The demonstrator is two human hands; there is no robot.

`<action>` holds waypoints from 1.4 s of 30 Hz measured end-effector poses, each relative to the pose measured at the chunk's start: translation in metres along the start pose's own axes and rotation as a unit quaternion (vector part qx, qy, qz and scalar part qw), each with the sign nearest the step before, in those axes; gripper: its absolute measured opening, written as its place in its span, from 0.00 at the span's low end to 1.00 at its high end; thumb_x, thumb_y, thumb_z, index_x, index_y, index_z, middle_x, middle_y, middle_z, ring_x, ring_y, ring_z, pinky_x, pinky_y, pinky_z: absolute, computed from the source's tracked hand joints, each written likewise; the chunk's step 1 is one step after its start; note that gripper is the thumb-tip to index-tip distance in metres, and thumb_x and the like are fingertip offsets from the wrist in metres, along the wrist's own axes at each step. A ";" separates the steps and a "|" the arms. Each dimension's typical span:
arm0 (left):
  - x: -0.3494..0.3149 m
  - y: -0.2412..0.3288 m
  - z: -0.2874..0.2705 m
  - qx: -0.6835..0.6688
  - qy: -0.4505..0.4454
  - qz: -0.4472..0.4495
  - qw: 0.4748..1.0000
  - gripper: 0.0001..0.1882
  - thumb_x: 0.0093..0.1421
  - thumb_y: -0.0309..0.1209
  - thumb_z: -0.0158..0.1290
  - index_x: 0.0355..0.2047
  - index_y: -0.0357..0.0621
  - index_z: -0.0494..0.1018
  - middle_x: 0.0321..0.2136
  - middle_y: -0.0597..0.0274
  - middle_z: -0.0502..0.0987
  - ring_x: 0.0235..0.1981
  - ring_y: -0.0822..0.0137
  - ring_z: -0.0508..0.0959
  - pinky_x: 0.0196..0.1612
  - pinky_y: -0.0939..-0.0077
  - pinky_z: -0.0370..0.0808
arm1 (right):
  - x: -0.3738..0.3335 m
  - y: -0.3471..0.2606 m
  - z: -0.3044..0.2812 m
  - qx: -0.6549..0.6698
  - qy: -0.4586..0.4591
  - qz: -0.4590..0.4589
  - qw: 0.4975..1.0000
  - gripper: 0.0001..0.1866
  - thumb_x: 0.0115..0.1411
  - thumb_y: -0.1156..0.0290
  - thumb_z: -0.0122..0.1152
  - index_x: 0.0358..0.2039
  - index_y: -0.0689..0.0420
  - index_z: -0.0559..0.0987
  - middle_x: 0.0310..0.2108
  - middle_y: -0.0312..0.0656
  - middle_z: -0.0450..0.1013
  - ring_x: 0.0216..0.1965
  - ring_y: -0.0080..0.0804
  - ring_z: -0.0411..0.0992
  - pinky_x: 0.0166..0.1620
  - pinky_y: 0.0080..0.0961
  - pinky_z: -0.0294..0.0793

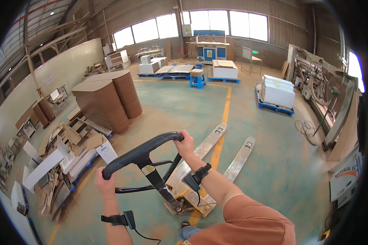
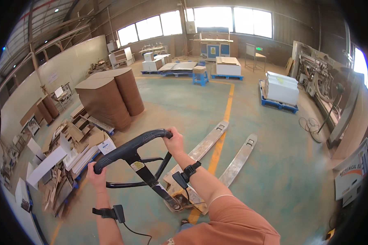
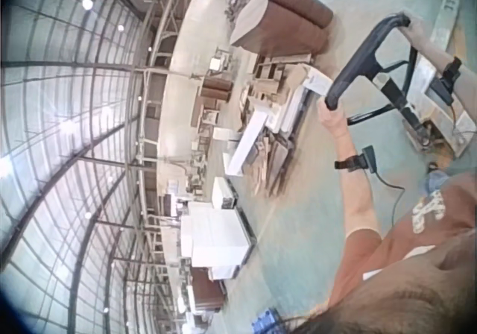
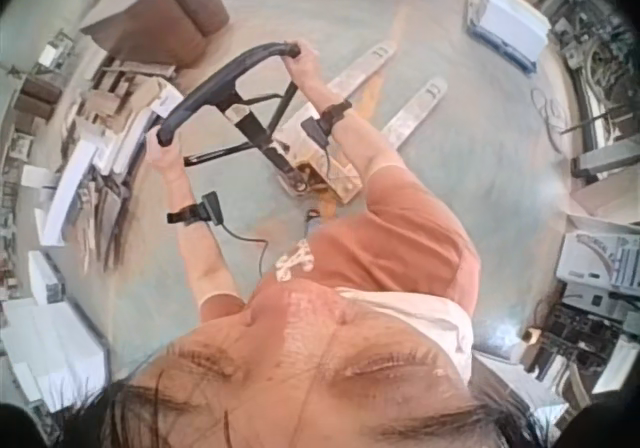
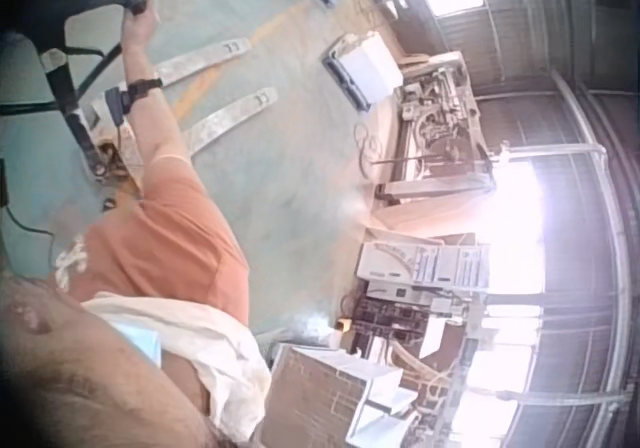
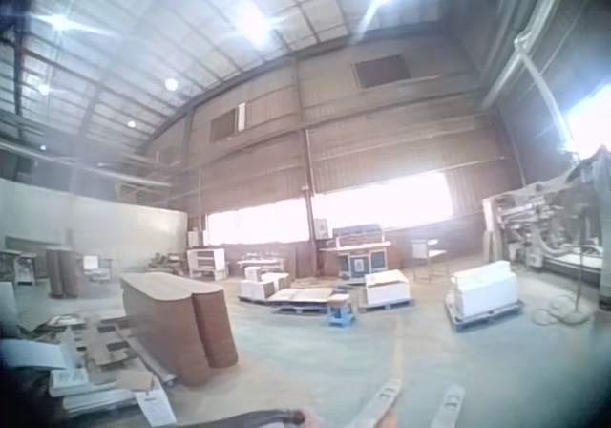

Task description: Maneuvering a manual pallet jack to transport a pallet of wooden components in a factory.

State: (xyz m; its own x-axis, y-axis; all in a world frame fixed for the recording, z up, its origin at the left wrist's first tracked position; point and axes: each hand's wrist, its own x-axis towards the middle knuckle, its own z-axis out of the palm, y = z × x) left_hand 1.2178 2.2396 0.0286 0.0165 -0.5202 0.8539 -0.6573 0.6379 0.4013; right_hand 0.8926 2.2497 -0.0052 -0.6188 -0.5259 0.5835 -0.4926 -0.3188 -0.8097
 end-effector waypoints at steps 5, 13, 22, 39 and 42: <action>0.049 -0.088 0.053 -0.015 -0.002 -0.034 0.999 0.14 0.40 0.22 0.58 0.28 0.41 0.67 0.22 0.52 0.68 0.24 0.53 0.71 0.31 0.68 0.70 | 0.006 0.008 0.050 -0.009 0.022 0.029 0.999 0.11 0.43 0.74 0.64 0.29 0.57 0.74 0.22 0.47 0.72 0.25 0.40 0.73 0.29 0.28 0.71; 0.125 -0.178 0.172 -0.080 -0.015 -0.045 0.996 0.10 0.46 0.19 0.52 0.24 0.36 0.61 0.19 0.54 0.59 0.23 0.59 0.61 0.30 0.71 0.65 | 0.017 0.025 0.100 0.063 -0.013 -0.008 0.998 0.13 0.44 0.78 0.62 0.33 0.59 0.73 0.24 0.46 0.72 0.27 0.35 0.74 0.31 0.25 0.72; 0.194 -0.207 0.324 -0.210 -0.042 -0.023 0.977 0.12 0.55 0.29 0.55 0.23 0.38 0.63 0.18 0.60 0.62 0.22 0.67 0.62 0.29 0.74 0.66 | 0.080 0.054 0.134 -0.036 0.066 -0.013 0.997 0.13 0.45 0.75 0.63 0.33 0.58 0.73 0.23 0.47 0.71 0.24 0.42 0.72 0.28 0.27 0.70; 0.266 -0.113 0.594 -0.305 -0.096 0.047 0.946 0.08 0.47 0.20 0.50 0.22 0.40 0.60 0.16 0.58 0.58 0.19 0.66 0.61 0.25 0.73 0.65 | 0.231 0.165 0.108 -0.198 0.250 0.060 0.946 0.11 0.43 0.77 0.61 0.30 0.58 0.73 0.20 0.44 0.70 0.22 0.35 0.71 0.28 0.26 0.69; 0.284 -0.101 0.627 -0.307 -0.153 0.004 0.939 0.08 0.48 0.21 0.50 0.23 0.41 0.60 0.15 0.57 0.59 0.18 0.66 0.62 0.25 0.73 0.65 | 0.255 0.179 0.110 -0.170 0.243 0.050 0.954 0.11 0.44 0.75 0.62 0.30 0.58 0.72 0.18 0.43 0.70 0.20 0.32 0.70 0.27 0.24 0.68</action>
State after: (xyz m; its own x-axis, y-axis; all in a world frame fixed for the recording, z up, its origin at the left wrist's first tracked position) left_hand 0.8165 1.6721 0.0226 -0.2649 -0.5927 0.7606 -0.0968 0.8011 0.5906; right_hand 0.7139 1.9714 -0.0080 -0.8433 -0.0874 0.5303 -0.5344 0.0309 -0.8447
